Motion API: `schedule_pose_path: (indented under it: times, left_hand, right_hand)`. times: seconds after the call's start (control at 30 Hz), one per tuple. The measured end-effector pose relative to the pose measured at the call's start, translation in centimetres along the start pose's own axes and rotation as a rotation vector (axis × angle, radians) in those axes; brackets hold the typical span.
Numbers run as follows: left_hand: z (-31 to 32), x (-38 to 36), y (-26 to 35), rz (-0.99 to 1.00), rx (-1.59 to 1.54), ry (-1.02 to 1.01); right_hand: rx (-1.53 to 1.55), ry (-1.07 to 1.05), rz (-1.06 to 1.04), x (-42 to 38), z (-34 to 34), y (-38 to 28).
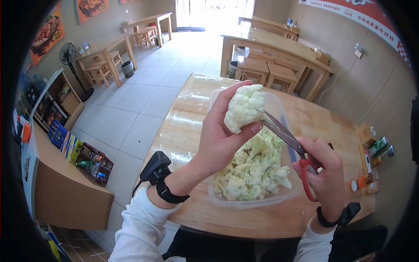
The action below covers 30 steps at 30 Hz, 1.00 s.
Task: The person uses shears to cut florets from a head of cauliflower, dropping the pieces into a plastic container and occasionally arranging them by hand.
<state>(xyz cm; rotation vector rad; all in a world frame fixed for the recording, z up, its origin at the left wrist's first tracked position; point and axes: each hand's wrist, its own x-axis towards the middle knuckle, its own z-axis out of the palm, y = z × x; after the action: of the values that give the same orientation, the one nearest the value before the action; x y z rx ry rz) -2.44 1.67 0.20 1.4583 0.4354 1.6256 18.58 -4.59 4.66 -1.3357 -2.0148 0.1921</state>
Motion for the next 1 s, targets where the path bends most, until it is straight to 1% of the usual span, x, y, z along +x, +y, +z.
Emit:
schedule_pose_path:
  times: [0.03,0.17,0.23,0.27,0.33,0.47,0.53,0.57,0.63,0.67,0.7,0.73,0.77,0.8,0.83,0.87,0.9,0.97,1.0]
  left_hand:
    - [-0.1,0.1,0.0,0.023,0.068,-0.015]
    - [-0.1,0.1,-0.3,-0.012,0.060,-0.035]
    - [0.0,0.0,-0.5,-0.083,0.009,-0.021]
    - [0.0,0.0,-0.6,-0.083,0.009,-0.023]
    - [-0.1,0.0,-0.8,-0.182,-0.055,0.007]
    - [0.0,-0.1,-1.2,-0.165,-0.049,0.008]
    - [0.1,-0.2,-0.8,-0.247,-0.166,0.061]
    - [0.0,-0.2,-0.8,-0.239,-0.165,0.062]
    - [0.1,-0.4,-1.0,-0.302,-0.129,0.080]
    - [0.4,-0.6,-0.9,-0.290,-0.129,0.075]
    - [0.9,-1.0,-0.8,-0.361,-0.136,0.020]
    - [1.4,-1.3,-0.7,-0.433,-0.140,-0.036]
    - [1.7,-1.6,-0.7,-0.426,-0.136,-0.039]
    - [2.0,-1.8,-0.7,-0.428,-0.098,-0.104]
    - [2.1,-1.9,-0.7,-0.435,-0.063,-0.167]
    - [2.4,-2.0,-0.8,-0.440,-0.112,-0.198]
    - [2.3,-2.1,-1.1,-0.444,-0.111,-0.198]
    - [2.2,-2.4,-1.9,-0.352,-0.034,-0.210]
    - [2.3,-2.4,-1.4,-0.363,-0.038,-0.212]
  right_hand:
    - [0.004,-0.033,0.013,0.0,-0.1,0.1]
    - [-0.029,-0.029,-0.006,-0.1,-0.1,0.4]
    - [-0.036,-0.064,-0.017,0.0,-0.3,0.5]
    - [-0.035,-0.062,-0.016,0.1,-0.3,0.6]
    - [-0.036,-0.069,-0.017,0.1,-0.2,0.8]
    - [0.014,-0.103,-0.036,-0.1,0.0,1.2]
    - [0.089,-0.168,0.113,0.0,-0.7,1.1]
    - [0.087,-0.166,0.106,0.2,-1.0,1.3]
    - [0.170,-0.110,0.304,0.4,-1.6,1.7]
    - [0.370,0.013,0.270,0.4,-0.5,2.1]
    - [0.370,0.021,0.265,0.5,0.3,1.8]
    - [0.490,0.023,0.197,0.6,1.2,1.3]
    - [0.611,0.021,0.124,0.7,2.0,1.0]
    - [0.639,-0.027,0.126,0.6,2.6,1.1]
    - [0.641,-0.027,0.123,0.8,3.4,1.3]
    - [0.653,0.022,0.090,0.7,4.3,1.5]
    - [0.660,0.074,0.056,0.7,4.8,1.6]
    - [0.714,0.064,0.083,0.7,5.3,1.7]
    - [0.687,0.090,0.031,0.7,5.7,1.8]
